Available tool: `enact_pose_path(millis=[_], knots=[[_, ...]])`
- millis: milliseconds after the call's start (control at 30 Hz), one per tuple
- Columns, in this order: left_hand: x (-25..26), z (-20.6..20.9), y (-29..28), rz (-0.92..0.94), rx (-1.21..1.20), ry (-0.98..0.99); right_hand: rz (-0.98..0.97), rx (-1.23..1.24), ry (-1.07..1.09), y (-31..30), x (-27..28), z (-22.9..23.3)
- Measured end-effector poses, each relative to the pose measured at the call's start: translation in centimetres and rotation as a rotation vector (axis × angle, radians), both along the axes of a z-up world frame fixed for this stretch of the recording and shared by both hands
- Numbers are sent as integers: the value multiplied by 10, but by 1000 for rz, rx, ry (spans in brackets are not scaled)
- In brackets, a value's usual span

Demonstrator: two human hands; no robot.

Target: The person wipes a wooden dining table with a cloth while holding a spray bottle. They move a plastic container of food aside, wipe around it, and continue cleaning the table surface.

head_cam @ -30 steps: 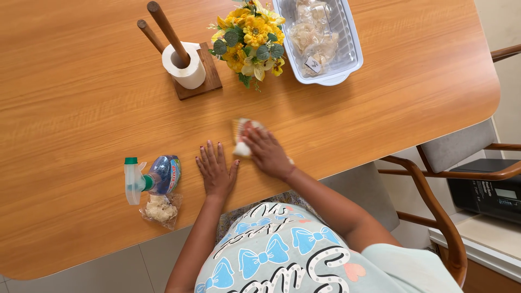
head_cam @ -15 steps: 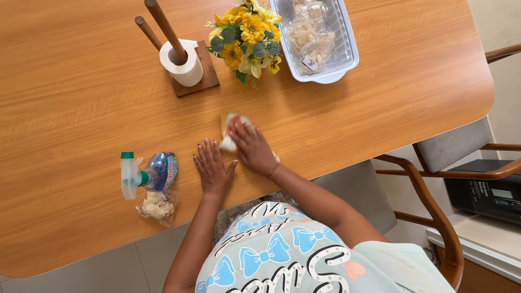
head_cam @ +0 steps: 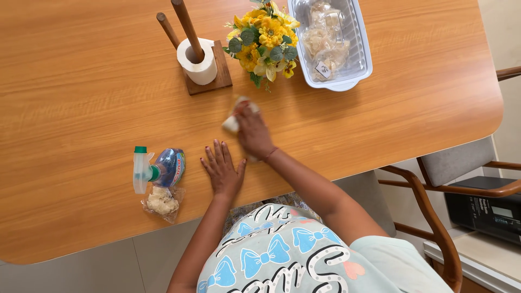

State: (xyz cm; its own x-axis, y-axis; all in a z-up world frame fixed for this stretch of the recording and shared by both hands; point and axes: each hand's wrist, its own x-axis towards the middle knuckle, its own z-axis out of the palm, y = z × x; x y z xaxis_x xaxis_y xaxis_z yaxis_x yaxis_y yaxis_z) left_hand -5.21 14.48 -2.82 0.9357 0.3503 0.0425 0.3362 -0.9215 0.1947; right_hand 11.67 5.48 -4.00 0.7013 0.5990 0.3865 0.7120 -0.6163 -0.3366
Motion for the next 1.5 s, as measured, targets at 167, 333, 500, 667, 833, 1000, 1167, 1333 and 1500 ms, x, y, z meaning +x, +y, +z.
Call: enact_pose_path(millis=[167,333,500,667,833,1000,1167,1333,1500], knots=[[1,1,1,2,-22,17,359,24,41,34,9,-4],[3,9,1,8,-27,35,305,-79,30,60,38,4],[6,-7,1,19,-63,36,452,-139,13,70,16,22],[6,12,1,21,-37,25,384,-125,45,67,37,14],[5,7,2,17,-71,42,285,-95,-29,29,5,20],[3,16,2,17,-25,44,302,99,-14,-26,27,27],[6,21,2,13,-53,33,-58,-90,-88,-47,63,22],[5,12,1,7,-45,29,53,-101,-42,-46,-5,35],[6,13,2,14,-18,32,148,-54,20,-101,-5,14]])
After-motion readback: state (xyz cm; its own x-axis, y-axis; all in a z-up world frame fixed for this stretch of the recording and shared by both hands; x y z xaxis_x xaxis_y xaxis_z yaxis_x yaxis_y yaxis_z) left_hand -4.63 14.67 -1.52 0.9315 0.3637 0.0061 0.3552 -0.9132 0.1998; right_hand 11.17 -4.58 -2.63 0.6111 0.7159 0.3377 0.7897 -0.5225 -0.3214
